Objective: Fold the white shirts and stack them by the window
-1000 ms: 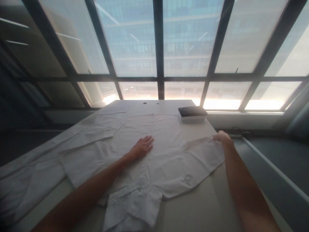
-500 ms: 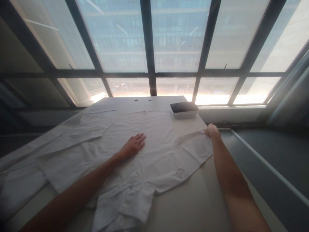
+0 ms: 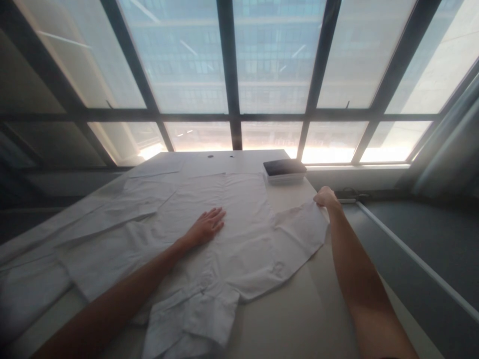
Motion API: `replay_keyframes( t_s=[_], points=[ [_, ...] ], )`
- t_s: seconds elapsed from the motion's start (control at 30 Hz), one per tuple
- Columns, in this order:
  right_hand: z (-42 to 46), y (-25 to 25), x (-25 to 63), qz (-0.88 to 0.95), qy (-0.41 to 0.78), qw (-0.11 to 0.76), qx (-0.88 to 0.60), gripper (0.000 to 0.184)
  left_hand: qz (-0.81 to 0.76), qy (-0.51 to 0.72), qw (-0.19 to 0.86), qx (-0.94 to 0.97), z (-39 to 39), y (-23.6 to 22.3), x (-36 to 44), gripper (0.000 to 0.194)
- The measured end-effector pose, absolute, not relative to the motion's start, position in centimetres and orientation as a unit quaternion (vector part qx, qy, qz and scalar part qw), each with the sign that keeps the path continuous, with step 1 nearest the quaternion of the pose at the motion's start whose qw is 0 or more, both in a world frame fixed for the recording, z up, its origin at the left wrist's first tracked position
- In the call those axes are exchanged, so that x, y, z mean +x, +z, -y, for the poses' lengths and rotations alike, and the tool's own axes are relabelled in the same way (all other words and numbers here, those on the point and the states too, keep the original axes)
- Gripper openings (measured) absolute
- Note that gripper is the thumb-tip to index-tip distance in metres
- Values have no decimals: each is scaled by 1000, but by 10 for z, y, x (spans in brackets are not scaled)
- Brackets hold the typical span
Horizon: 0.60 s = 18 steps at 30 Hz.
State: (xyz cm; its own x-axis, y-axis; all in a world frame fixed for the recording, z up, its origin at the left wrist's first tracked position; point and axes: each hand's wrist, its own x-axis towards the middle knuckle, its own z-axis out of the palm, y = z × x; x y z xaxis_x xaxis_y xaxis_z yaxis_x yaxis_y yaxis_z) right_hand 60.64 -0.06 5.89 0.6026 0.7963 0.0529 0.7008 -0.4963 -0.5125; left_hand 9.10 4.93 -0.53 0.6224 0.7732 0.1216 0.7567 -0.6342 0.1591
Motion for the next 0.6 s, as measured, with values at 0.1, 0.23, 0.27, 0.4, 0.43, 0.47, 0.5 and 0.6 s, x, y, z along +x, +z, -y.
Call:
replay_keyframes(
  t_s=[0.1, 0.23, 0.27, 0.4, 0.43, 0.47, 0.5, 0.6],
  points=[
    [-3, 77, 596, 461, 111, 268, -839, 13, -429, 86, 47, 898, -49, -5, 92, 54],
    [-2, 103, 549, 534, 94, 363, -758, 21, -430, 79, 52, 898, -48, -3, 92, 54],
    [-1, 106, 532, 556, 94, 382, -732, 23, -430, 78, 53, 898, -48, -3, 92, 55],
    [1, 105, 458, 617, 190, 420, -638, 25, -431, 74, 51, 898, -47, -1, 92, 55],
    [1, 102, 444, 633, 233, 411, -613, 24, -431, 74, 50, 898, -46, -1, 92, 55],
    [-1, 100, 434, 646, 273, 401, -589, 22, -430, 76, 49, 898, -46, -1, 92, 55],
    [-3, 98, 428, 654, 301, 394, -571, 21, -429, 79, 49, 899, -46, -1, 92, 55],
    [-14, 93, 438, 644, 284, 406, -583, 19, -425, 86, 49, 900, -46, -2, 92, 54]
  ],
)
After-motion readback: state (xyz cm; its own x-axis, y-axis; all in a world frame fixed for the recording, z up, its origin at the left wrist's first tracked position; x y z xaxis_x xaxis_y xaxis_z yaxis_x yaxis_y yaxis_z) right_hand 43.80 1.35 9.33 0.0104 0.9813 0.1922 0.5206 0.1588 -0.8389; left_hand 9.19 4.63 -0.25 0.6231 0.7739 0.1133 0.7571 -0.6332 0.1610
